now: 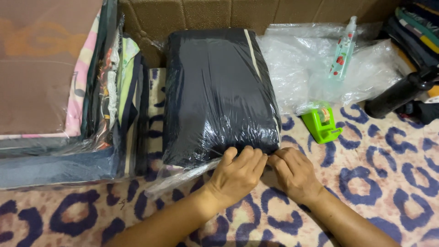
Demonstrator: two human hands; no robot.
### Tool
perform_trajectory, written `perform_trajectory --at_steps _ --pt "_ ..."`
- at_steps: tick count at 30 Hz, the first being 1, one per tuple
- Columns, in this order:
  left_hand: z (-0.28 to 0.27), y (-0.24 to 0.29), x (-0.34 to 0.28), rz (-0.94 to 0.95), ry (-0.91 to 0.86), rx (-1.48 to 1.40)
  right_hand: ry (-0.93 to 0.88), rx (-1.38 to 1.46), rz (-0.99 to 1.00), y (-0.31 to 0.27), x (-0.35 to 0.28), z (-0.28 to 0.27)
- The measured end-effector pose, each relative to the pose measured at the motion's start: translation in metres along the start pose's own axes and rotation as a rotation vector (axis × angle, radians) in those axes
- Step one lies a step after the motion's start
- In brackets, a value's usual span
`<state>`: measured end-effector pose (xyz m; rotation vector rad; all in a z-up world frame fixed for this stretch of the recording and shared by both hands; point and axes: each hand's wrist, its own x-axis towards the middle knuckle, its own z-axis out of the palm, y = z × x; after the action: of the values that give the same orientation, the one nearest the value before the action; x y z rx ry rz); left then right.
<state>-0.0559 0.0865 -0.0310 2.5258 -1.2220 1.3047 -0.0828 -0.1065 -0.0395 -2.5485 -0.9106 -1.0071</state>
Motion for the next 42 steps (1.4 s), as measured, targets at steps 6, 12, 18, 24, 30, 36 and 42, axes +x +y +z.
perform_trajectory --at_steps 6,12,18,24,30,36,42 --pt "-0.011 -0.002 -0.005 -0.026 -0.035 -0.03 -0.018 0.073 -0.004 0.002 0.005 -0.001" --pt "-0.006 0.0 -0.002 -0.15 -0.014 -0.081 -0.038 0.13 0.02 0.003 0.007 -0.004" --pt "-0.012 -0.003 0.005 -0.237 -0.038 -0.246 -0.073 0.215 0.018 0.015 0.001 -0.003" --pt "-0.008 -0.005 0.002 -0.23 -0.067 -0.22 -0.133 0.247 0.066 0.007 0.018 -0.01" --pt "-0.01 -0.02 0.002 -0.18 -0.056 -0.336 -0.161 0.266 0.131 0.011 0.015 -0.006" --pt "-0.006 -0.02 -0.003 -0.139 -0.046 -0.314 -0.185 0.283 0.138 0.008 0.023 -0.012" --pt "0.001 -0.021 -0.009 -0.061 0.005 -0.291 -0.009 0.423 0.469 0.079 -0.037 -0.006"
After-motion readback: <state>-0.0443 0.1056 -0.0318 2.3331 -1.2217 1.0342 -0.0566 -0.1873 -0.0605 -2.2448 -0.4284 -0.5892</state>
